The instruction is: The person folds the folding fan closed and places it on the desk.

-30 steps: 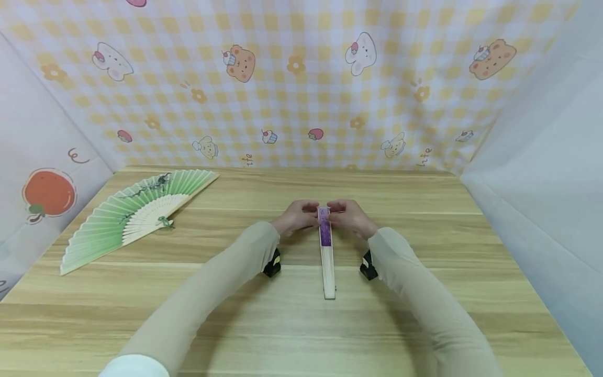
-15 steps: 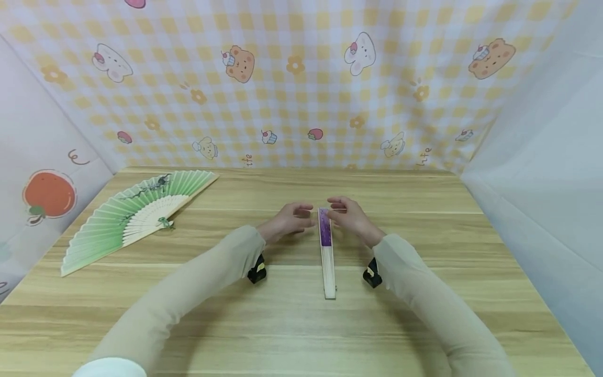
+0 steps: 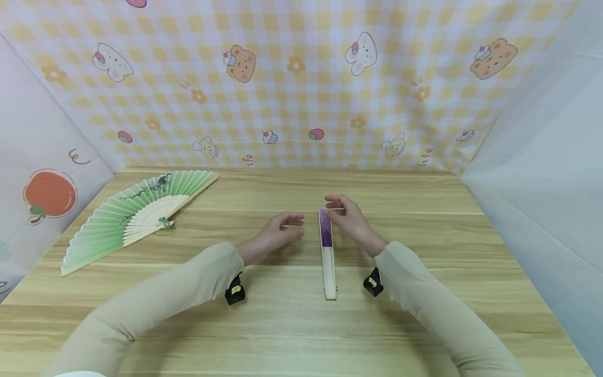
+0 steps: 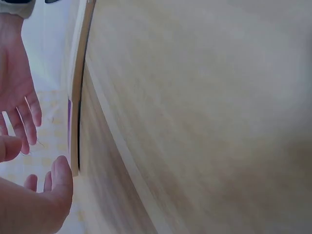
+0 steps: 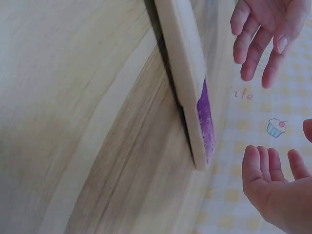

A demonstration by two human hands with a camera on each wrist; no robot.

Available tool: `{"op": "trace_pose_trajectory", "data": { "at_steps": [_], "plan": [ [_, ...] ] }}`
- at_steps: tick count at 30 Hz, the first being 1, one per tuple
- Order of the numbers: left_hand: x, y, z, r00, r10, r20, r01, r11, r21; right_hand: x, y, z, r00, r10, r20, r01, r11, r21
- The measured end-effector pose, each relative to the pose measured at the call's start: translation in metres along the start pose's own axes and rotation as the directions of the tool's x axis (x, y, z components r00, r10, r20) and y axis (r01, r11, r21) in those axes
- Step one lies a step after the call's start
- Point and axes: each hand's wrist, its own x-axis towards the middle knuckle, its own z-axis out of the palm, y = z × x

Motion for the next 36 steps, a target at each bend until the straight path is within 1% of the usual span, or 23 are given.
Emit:
{"op": "trace_pose_trajectory", "data": {
  "at_steps": [5, 8, 12, 16, 18, 21, 26, 32, 36],
  "plan": [
    [-0.017, -0.002, -0.010, 0.998, 0.062, -0.007, -0.062, 0.998, -0.020, -0.001, -0.005, 0.005, 0.998, -0.057, -0.015, 0.057, 0.998, -0.027],
    [-0.027, -0.005, -0.018, 0.994, 0.101, -0.032, -0.101, 0.995, -0.011, -0.002, -0.010, 0.008, 0.997, -0.082, -0.010, 0.082, 0.996, -0.037],
    [-0.038, -0.011, -0.030, 0.989, 0.134, -0.068, -0.133, 0.991, 0.009, -0.006, -0.015, 0.012, 0.996, -0.084, 0.003, 0.084, 0.995, -0.057],
    [-0.049, -0.013, -0.046, 0.984, 0.143, -0.110, -0.141, 0.990, 0.025, -0.009, -0.020, 0.017, 0.996, -0.093, 0.014, 0.094, 0.994, -0.058],
    [-0.053, -0.012, -0.054, 0.980, 0.151, -0.127, -0.148, 0.988, 0.033, -0.010, -0.022, 0.019, 0.994, -0.108, 0.032, 0.109, 0.992, -0.060],
    [-0.060, -0.012, -0.066, 0.974, 0.172, -0.148, -0.166, 0.985, 0.050, -0.011, -0.024, 0.024, 0.987, -0.140, 0.077, 0.146, 0.986, -0.082],
    [-0.072, -0.016, -0.085, 0.963, 0.195, -0.186, -0.184, 0.980, 0.075, -0.012, -0.026, 0.036, 0.974, -0.162, 0.157, 0.178, 0.980, -0.093],
    [-0.087, -0.020, -0.113, 0.952, 0.177, -0.248, -0.166, 0.984, 0.062, -0.008, -0.025, 0.051, 0.960, -0.199, 0.195, 0.221, 0.971, -0.095],
    [-0.100, -0.018, -0.132, 0.939, 0.176, -0.294, -0.166, 0.984, 0.059, -0.009, -0.022, 0.059, 0.953, -0.220, 0.211, 0.244, 0.965, -0.097]
  ]
}}
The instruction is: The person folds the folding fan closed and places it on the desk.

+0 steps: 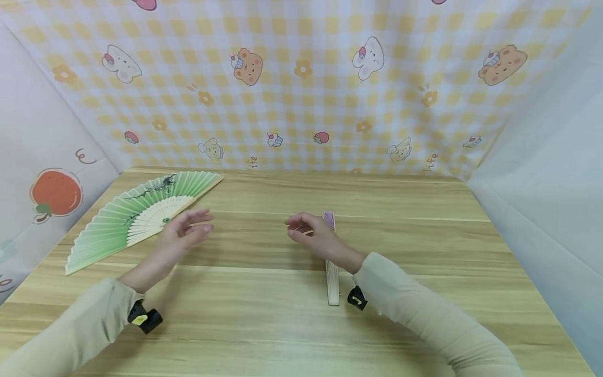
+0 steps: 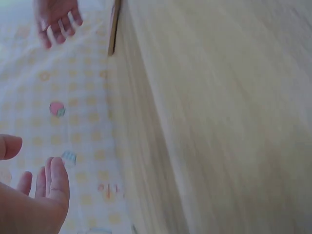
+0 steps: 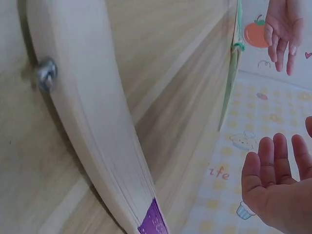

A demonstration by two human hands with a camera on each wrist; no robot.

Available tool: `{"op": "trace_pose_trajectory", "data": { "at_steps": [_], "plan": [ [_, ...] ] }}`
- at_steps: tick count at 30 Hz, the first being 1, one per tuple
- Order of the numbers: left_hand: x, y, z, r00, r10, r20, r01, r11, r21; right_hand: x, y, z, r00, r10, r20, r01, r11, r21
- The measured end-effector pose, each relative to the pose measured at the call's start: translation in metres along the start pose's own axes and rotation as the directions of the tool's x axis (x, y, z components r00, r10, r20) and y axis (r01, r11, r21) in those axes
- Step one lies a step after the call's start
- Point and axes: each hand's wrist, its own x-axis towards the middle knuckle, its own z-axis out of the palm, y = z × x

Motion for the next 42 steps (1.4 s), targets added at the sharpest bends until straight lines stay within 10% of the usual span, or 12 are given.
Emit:
{"op": "trace_pose_trajectory", "data": {
  "at_steps": [21, 30, 42],
  "plan": [
    [-0.034, -0.020, -0.100, 0.988, -0.015, -0.155, 0.040, 0.986, 0.162, 0.012, -0.013, 0.031, 0.997, -0.077, 0.022, 0.076, 0.997, 0.026],
    [-0.028, -0.097, -0.168, 0.976, -0.003, -0.216, -0.001, 1.000, -0.020, 0.033, -0.019, 0.055, 0.994, -0.077, 0.083, 0.073, 0.996, 0.047],
    [-0.050, -0.106, -0.212, 0.963, -0.027, -0.270, -0.038, 0.972, -0.231, 0.061, -0.032, 0.082, 0.978, -0.013, 0.208, 0.008, 1.000, 0.024]
  ]
}}
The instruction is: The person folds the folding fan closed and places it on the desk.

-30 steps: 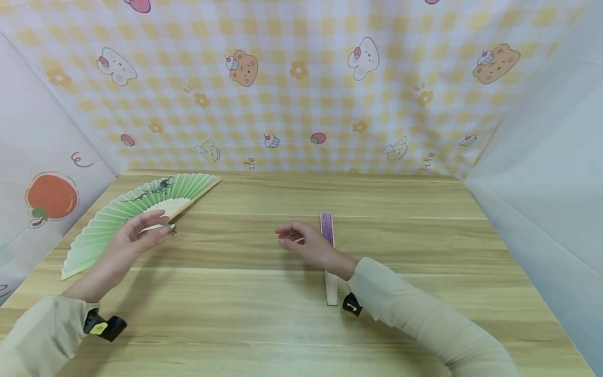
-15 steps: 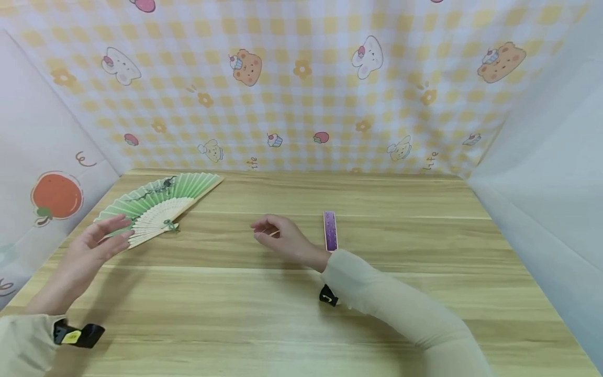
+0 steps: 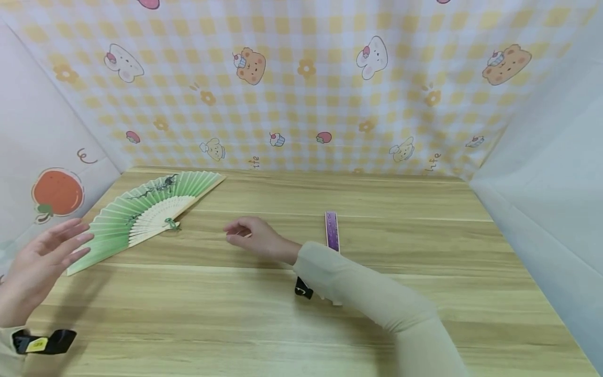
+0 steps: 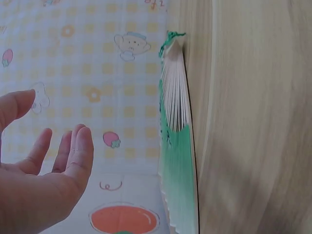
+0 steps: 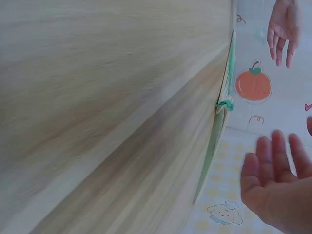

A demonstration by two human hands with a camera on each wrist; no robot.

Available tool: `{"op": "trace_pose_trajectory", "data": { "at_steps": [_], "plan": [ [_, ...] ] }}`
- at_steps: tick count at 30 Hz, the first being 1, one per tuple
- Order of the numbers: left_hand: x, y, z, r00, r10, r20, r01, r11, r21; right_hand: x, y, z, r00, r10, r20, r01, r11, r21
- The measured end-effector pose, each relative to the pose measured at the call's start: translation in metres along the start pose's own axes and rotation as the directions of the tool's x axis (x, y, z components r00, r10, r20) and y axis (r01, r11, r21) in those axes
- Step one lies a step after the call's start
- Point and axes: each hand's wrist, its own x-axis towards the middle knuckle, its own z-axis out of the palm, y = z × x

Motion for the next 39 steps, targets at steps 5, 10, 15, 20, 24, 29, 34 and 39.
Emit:
{"op": "trace_pose_trajectory", "data": {
  "at_steps": [5, 10, 15, 20, 24, 29, 34, 39],
  "plan": [
    [-0.009, 0.018, 0.001, 0.993, -0.016, 0.114, 0.035, 0.985, -0.171, 0.017, -0.004, 0.001, 0.995, 0.078, 0.065, -0.079, 0.997, 0.006],
    [-0.018, 0.038, 0.010, 0.982, -0.008, 0.187, 0.071, 0.940, -0.334, 0.035, -0.006, -0.006, 0.987, 0.155, 0.054, -0.157, 0.987, 0.037],
    [-0.028, 0.059, 0.019, 0.965, 0.028, 0.261, 0.102, 0.876, -0.471, 0.056, 0.004, -0.008, 0.983, 0.181, 0.016, -0.181, 0.974, 0.135],
    [-0.023, 0.054, 0.004, 0.960, -0.037, 0.276, 0.174, 0.855, -0.489, 0.072, 0.009, -0.007, 0.973, 0.229, -0.030, -0.214, 0.942, 0.257],
    [-0.018, 0.049, -0.005, 0.960, -0.092, 0.263, 0.201, 0.883, -0.424, 0.084, 0.013, -0.005, 0.960, 0.278, -0.039, -0.249, 0.907, 0.341],
    [-0.011, 0.043, -0.007, 0.950, -0.224, 0.218, 0.273, 0.934, -0.231, 0.096, 0.018, -0.004, 0.946, 0.322, -0.047, -0.261, 0.837, 0.480],
    [-0.006, 0.039, -0.005, 0.937, -0.300, 0.181, 0.320, 0.942, -0.095, 0.107, 0.019, 0.001, 0.941, 0.333, -0.070, -0.235, 0.785, 0.573],
    [-0.007, 0.038, -0.008, 0.936, -0.306, 0.171, 0.312, 0.950, -0.005, 0.120, 0.017, 0.016, 0.936, 0.337, -0.098, -0.222, 0.784, 0.579]
  ]
}}
